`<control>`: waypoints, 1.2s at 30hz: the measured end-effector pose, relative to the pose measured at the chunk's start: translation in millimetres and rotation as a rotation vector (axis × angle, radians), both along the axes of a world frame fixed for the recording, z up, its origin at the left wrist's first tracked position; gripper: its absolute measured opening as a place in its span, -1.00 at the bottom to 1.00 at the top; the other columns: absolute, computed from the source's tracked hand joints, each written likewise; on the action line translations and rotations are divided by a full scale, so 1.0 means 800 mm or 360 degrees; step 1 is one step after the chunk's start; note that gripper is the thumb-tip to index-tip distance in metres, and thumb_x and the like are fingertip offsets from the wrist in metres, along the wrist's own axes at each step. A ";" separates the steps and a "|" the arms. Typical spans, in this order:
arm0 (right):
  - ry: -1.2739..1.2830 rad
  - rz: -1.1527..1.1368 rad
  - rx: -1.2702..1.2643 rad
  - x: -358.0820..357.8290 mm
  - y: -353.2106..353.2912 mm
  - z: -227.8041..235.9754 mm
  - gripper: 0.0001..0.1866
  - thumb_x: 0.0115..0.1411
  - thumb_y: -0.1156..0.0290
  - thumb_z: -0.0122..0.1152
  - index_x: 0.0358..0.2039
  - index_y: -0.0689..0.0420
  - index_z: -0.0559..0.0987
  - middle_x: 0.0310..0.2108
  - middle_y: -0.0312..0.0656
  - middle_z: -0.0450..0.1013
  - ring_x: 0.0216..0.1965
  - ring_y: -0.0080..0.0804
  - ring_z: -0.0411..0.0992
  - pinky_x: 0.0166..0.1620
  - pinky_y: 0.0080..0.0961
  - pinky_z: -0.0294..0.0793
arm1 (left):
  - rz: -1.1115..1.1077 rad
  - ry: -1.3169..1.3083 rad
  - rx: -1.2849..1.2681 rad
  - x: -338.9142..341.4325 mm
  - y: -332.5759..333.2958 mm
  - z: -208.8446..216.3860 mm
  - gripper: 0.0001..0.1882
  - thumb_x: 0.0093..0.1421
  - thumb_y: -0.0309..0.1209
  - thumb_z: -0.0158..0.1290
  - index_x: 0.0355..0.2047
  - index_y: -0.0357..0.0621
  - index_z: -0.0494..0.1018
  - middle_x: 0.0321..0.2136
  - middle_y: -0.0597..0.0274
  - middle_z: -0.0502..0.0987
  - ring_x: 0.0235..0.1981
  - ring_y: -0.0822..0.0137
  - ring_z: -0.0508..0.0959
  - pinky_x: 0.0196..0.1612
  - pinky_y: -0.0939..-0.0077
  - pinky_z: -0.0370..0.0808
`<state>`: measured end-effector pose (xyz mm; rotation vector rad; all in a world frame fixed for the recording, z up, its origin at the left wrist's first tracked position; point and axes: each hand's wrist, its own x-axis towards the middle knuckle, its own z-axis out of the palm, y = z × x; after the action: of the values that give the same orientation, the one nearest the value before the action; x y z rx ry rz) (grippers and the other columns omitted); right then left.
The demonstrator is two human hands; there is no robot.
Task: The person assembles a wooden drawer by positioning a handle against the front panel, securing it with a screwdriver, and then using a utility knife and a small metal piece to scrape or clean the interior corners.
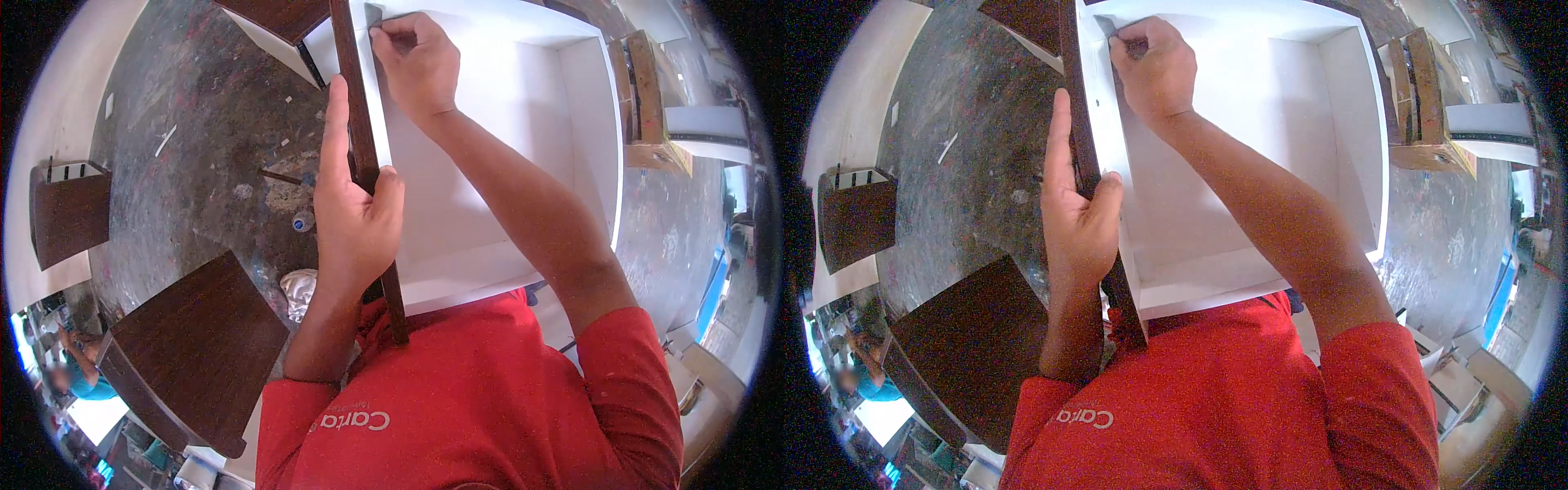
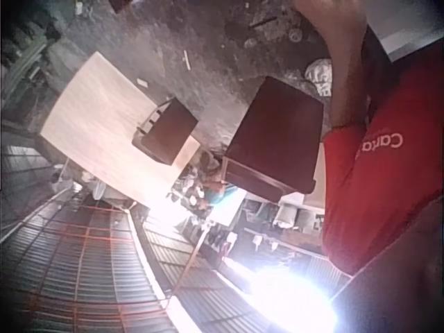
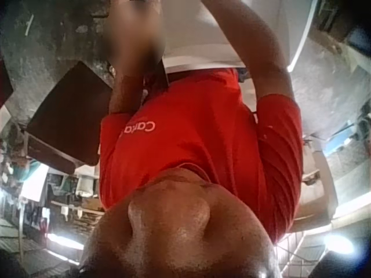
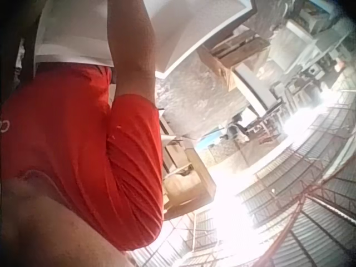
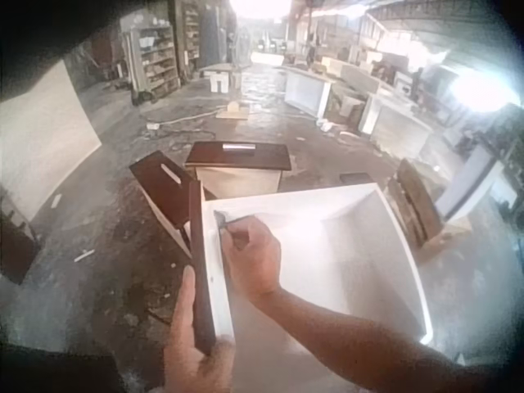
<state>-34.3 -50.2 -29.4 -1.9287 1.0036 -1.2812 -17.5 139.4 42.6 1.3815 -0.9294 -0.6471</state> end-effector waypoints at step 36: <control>0.0165 0.0239 0.0038 -0.028 -0.015 0.005 -0.77 0.31 0.27 0.41 -0.14 0.13 0.67 -0.24 -0.11 0.69 -0.24 -0.26 0.69 -0.11 -0.36 0.67 | 0.0020 -0.0074 0.0037 0.000 -0.003 0.008 -0.10 0.25 -0.76 -0.15 0.59 -0.28 -0.17 0.43 -0.22 0.24 0.30 0.20 0.47 0.28 0.35 0.44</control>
<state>-56.6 -61.9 -25.5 -2.0281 0.9010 -1.0909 -17.3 137.0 48.8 1.4271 -0.9520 -0.6201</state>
